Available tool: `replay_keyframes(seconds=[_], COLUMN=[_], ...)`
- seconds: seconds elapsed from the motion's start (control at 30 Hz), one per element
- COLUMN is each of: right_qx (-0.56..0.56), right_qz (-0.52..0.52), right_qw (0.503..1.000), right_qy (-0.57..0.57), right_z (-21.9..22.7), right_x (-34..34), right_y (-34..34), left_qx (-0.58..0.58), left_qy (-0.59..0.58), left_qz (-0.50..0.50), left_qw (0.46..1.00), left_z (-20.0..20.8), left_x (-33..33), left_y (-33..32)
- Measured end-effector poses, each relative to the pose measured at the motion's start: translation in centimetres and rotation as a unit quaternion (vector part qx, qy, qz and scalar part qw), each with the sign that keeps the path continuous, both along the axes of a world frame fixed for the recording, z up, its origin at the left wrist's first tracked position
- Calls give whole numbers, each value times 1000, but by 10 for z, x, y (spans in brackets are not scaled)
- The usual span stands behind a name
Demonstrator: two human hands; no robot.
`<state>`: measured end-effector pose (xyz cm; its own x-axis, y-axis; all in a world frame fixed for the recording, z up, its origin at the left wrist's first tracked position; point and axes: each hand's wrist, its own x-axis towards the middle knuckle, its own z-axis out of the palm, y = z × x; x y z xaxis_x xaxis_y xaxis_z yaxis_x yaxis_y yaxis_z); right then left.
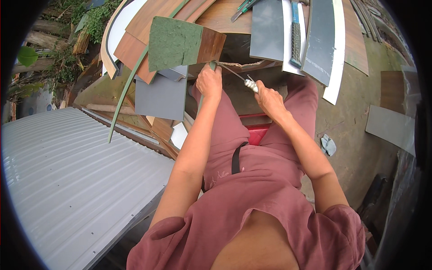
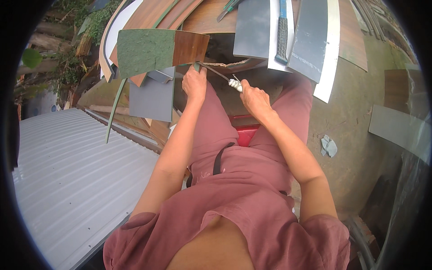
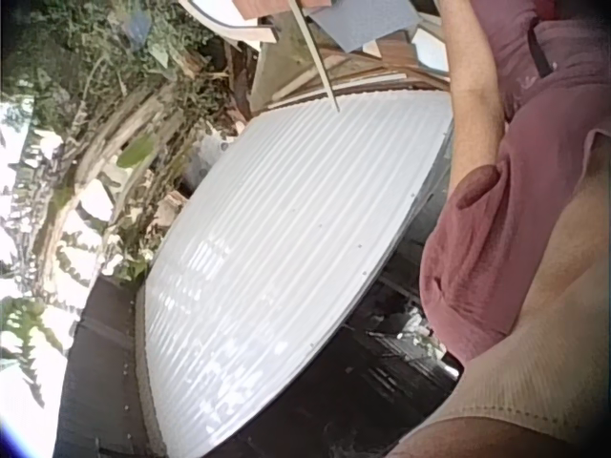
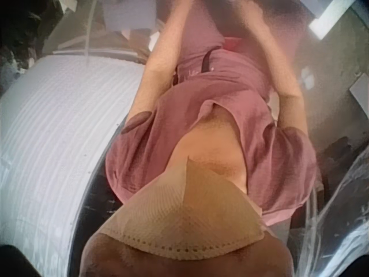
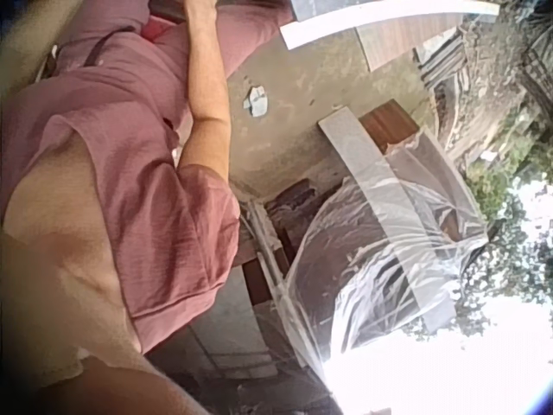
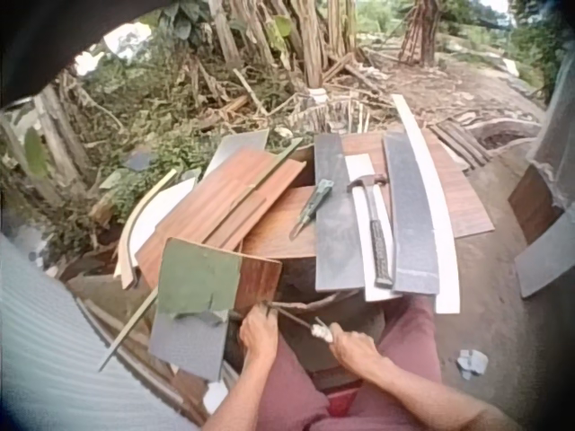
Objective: The person cuts a piece of wood laminate with a hand saw.
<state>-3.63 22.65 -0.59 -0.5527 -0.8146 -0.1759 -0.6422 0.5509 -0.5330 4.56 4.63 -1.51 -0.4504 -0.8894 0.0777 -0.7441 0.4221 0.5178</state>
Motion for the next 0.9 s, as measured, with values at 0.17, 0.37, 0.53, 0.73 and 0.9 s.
replay_keyframes(seconds=[0.17, 0.37, 0.53, 0.73, 0.9], right_qx=[-43, -25, 6, -45, -44], right_qz=[16, 15, -9, 13, 18], right_qw=[999, 1000, 1000, 999, 999], right_qy=[18, 5, -4, 13, 9], right_z=[5, -1, 1, 4, -2], right_x=[-4, -1, 4, -4, -2], right_y=[-55, -19, 8, -54, -37], left_qx=[3, 4, -6, 9, -7], left_qy=[4, 18, 15, -1, 4], left_qz=[2, 5, 7, -1, 3], left_qw=[1000, 1000, 1000, 1000, 1000], left_z=[-4, -3, -1, -2, -8], left_x=[-3, 0, -2, -3, -1], left_y=[1, 3, 2, 4, 1])
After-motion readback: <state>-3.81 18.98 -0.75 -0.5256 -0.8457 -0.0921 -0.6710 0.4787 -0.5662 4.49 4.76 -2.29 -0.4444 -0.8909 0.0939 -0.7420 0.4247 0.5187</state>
